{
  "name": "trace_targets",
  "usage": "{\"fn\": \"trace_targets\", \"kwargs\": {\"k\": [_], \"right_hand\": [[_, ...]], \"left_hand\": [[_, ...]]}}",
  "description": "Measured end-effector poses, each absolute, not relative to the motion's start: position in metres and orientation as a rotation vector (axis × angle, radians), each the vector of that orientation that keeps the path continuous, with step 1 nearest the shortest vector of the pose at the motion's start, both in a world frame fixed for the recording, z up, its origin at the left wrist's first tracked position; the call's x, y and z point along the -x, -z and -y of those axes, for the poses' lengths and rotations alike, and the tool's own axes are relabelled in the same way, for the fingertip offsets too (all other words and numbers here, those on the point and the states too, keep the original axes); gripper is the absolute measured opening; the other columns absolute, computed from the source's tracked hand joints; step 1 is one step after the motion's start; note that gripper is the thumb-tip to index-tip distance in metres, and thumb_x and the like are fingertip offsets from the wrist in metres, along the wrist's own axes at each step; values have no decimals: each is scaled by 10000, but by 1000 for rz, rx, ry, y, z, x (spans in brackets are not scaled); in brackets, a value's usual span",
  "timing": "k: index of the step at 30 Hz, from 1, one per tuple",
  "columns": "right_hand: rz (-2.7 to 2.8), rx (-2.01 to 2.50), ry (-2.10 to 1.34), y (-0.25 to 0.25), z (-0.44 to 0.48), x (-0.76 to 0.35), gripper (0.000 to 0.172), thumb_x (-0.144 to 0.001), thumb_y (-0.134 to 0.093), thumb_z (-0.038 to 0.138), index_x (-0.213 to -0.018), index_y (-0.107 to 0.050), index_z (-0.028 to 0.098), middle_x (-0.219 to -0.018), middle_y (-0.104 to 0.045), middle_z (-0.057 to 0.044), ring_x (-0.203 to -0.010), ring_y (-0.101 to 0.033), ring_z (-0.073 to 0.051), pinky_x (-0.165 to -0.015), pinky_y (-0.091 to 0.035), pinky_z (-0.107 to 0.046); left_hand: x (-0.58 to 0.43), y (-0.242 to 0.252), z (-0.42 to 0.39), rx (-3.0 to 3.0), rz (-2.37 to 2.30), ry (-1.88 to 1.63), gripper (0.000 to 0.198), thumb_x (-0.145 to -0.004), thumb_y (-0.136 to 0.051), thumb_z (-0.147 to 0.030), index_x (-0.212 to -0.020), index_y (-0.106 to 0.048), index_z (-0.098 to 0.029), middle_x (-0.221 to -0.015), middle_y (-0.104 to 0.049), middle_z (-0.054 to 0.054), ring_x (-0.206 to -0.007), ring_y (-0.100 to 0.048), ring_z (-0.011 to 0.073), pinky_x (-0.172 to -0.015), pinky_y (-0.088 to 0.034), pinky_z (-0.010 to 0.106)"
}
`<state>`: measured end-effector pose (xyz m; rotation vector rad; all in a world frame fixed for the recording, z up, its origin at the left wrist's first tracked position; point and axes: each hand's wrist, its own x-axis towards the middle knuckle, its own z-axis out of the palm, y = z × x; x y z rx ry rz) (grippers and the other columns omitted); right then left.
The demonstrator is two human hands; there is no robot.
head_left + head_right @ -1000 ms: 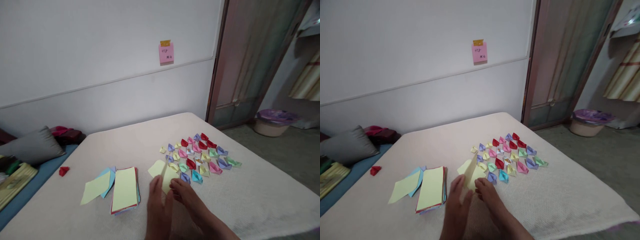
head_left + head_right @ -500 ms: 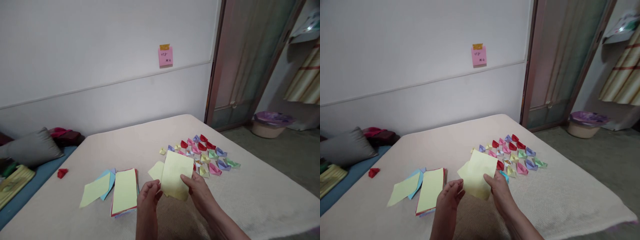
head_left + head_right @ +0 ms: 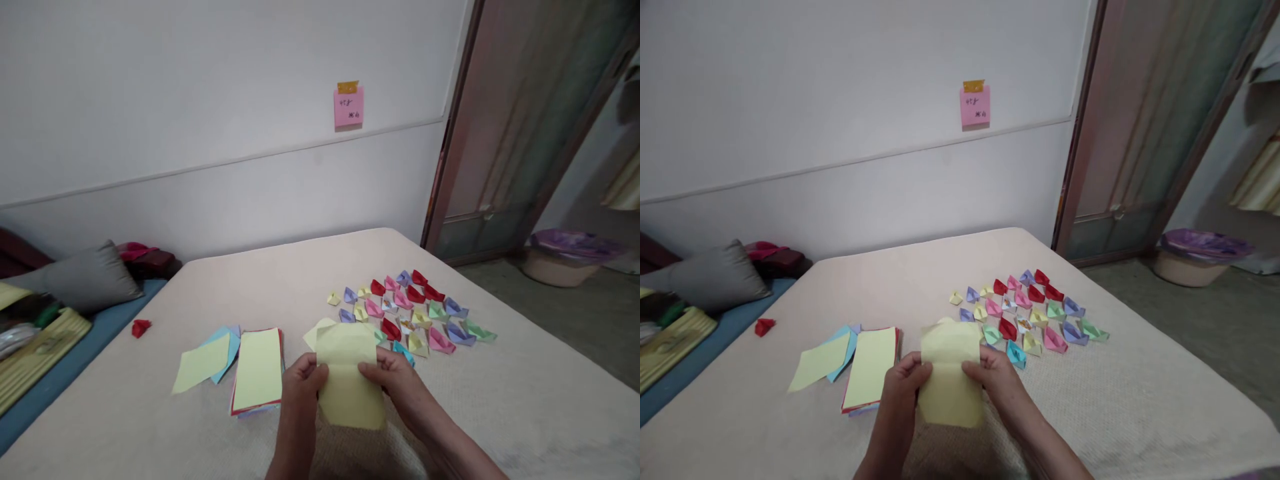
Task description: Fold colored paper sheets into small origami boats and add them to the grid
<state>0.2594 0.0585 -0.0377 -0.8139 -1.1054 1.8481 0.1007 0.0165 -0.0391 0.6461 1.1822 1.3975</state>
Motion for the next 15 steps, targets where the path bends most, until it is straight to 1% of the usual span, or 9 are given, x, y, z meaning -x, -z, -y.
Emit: {"fn": "trace_targets", "kwargs": {"k": [2, 5, 8, 11, 13, 14, 15], "right_hand": [[1140, 816, -1819, 38, -61, -263, 221, -672, -686, 324, -836, -727, 182, -736, -704, -35, -639, -618, -194, -635, -460, -302], [1203, 894, -1712, 39, -64, -269, 106, -662, -648, 233, -701, -734, 187, -692, -661, -10, -626, -568, -158, -596, -412, -250], [1282, 944, -1653, 40, -66, -274, 136, -665, -587, 208, -622, -715, 184, -710, -637, -12, -626, -542, -153, -573, -387, -245], [1390, 942, -1556, 38, -67, -276, 170, -679, -555, 215, -607, -707, 189, -766, -647, -29, -719, -567, -190, -647, -414, -276], [1462, 932, -1484, 36, -66, -276, 185, -688, -547, 215, -611, -714, 198, -785, -658, -37, -790, -579, -216, -724, -424, -305], [1490, 926, -1460, 35, -66, -276, 191, -691, -544, 213, -613, -718, 204, -788, -662, -37, -807, -583, -221, -757, -423, -317], [1512, 918, -1446, 34, -66, -277, 195, -693, -543, 209, -612, -720, 209, -789, -666, -36, -816, -586, -223, -784, -422, -328]], "left_hand": [[-100, 39, -14, -644, -1190, -1433, 137, -671, -645, -225, -784, -658, -149, -586, -596, -16, -524, -503, 117, -505, -370, 217], [-100, 34, -9, -648, -1187, -1454, 117, -700, -601, -213, -792, -644, -155, -602, -570, -15, -542, -481, 112, -485, -332, 204], [-102, 26, -5, -614, -1145, -1458, 184, -732, -594, -272, -876, -636, -164, -616, -564, -12, -554, -484, 118, -494, -329, 211], [-102, 23, -7, -577, -1128, -1487, 339, -778, -559, -431, -991, -620, -175, -630, -561, -15, -570, -500, 125, -510, -337, 216], [-102, 28, -11, -593, -1158, -1434, 443, -730, -606, -487, -1038, -601, -168, -632, -574, -15, -566, -515, 131, -525, -357, 225], [-101, 32, -13, -614, -1180, -1395, 493, -675, -669, -467, -1052, -590, -159, -636, -588, -12, -570, -528, 138, -544, -377, 235], [-100, 36, -16, -637, -1188, -1365, 550, -600, -742, -407, -1060, -579, -154, -641, -604, -9, -581, -545, 148, -569, -396, 247]]}}
